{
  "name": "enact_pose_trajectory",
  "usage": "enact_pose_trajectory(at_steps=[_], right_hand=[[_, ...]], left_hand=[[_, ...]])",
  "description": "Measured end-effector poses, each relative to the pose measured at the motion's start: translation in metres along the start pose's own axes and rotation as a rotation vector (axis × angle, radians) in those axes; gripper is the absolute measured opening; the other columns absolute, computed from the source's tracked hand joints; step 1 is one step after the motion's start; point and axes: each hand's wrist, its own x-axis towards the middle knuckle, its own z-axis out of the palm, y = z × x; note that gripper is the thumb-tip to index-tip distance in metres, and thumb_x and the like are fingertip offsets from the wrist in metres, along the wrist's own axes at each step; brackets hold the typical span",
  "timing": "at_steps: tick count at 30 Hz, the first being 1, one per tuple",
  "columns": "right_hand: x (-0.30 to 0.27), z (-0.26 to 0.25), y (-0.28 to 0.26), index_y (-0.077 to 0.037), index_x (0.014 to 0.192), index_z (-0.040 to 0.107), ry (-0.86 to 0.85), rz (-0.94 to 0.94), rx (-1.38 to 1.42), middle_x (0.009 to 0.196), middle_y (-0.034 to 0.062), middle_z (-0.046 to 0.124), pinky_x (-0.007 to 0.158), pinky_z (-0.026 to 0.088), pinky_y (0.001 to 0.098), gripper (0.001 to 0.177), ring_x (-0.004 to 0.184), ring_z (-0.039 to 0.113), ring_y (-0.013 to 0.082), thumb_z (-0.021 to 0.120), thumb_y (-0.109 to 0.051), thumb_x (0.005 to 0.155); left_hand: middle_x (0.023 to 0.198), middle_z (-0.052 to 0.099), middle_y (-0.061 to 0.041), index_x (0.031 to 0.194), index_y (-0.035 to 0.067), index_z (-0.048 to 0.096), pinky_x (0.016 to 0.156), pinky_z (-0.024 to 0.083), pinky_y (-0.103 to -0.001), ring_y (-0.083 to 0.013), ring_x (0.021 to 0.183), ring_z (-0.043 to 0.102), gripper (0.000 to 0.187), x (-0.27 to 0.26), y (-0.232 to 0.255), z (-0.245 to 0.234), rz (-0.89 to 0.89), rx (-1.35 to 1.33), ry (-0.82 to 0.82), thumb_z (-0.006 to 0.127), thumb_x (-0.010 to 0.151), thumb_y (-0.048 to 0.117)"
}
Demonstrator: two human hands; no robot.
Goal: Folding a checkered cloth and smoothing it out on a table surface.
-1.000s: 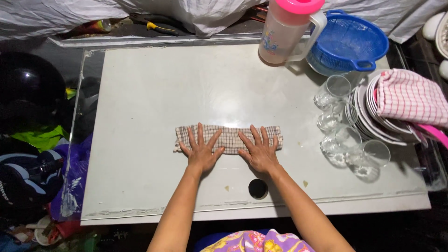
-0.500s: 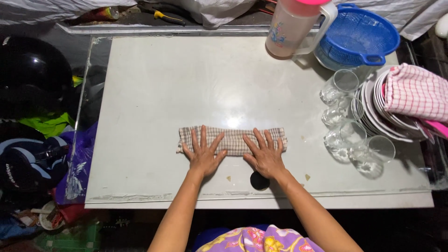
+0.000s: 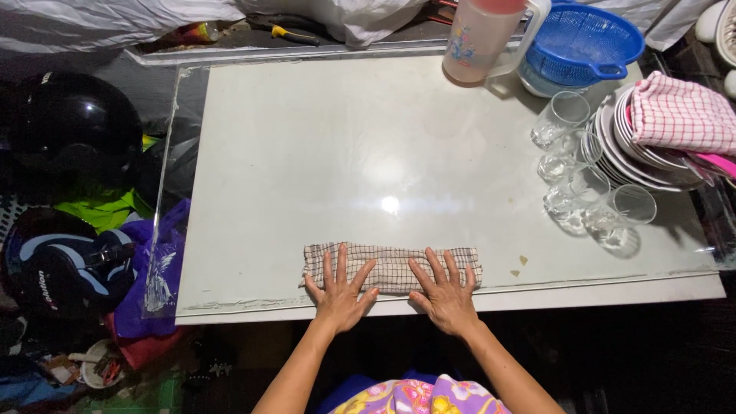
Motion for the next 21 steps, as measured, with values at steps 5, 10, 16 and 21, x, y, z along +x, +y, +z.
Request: enact_pose_trajectory(at_steps=[5, 10, 16, 21], right_hand=[[0.017, -0.013, 0.001, -0.042, 0.157, 0.023, -0.136, 0.049, 0.022, 0.168, 0.0003, 0.004, 0.109, 0.000, 0.0709, 0.067, 0.152, -0.003, 0.0314, 0.041, -0.065, 0.096], [0.057, -0.015, 0.022, -0.042, 0.158, 0.022, -0.156, 0.057, 0.042, 0.169, 0.0007, 0.004, 0.109, 0.000, 0.0725, 0.067, 0.154, -0.004, 0.0327, 0.041, -0.063, 0.097], [0.124, -0.031, 0.050, -0.042, 0.158, 0.022, -0.172, 0.055, 0.099, 0.170, 0.0024, 0.004, 0.111, -0.004, 0.0724, 0.068, 0.154, -0.005, 0.0346, 0.042, -0.064, 0.097], [0.173, -0.052, 0.067, -0.044, 0.158, 0.022, -0.213, 0.064, 0.109, 0.170, 0.0011, 0.004, 0.113, -0.005, 0.0706, 0.069, 0.154, -0.004, 0.0345, 0.041, -0.065, 0.096]], left_hand=[[0.168, -0.026, -0.011, 0.156, 0.055, 0.018, 0.101, -0.011, -0.087, -0.0448, 0.149, -0.031, 0.070, 0.013, 0.026, -0.016, -0.053, -0.055, 0.008, 0.044, 0.093, 0.071], [0.168, -0.023, -0.013, 0.156, 0.056, 0.019, 0.100, -0.010, -0.088, -0.0467, 0.149, -0.029, 0.076, 0.048, 0.044, -0.030, -0.077, -0.071, 0.102, 0.049, 0.088, 0.074], [0.168, -0.023, -0.014, 0.156, 0.057, 0.018, 0.099, -0.011, -0.089, -0.0471, 0.148, -0.031, 0.077, 0.110, 0.053, -0.058, -0.107, -0.089, 0.135, 0.050, 0.088, 0.075], [0.168, -0.026, -0.012, 0.155, 0.060, 0.016, 0.099, -0.014, -0.087, -0.0439, 0.148, -0.034, 0.080, 0.155, 0.057, -0.083, -0.152, -0.108, 0.113, 0.051, 0.085, 0.077]])
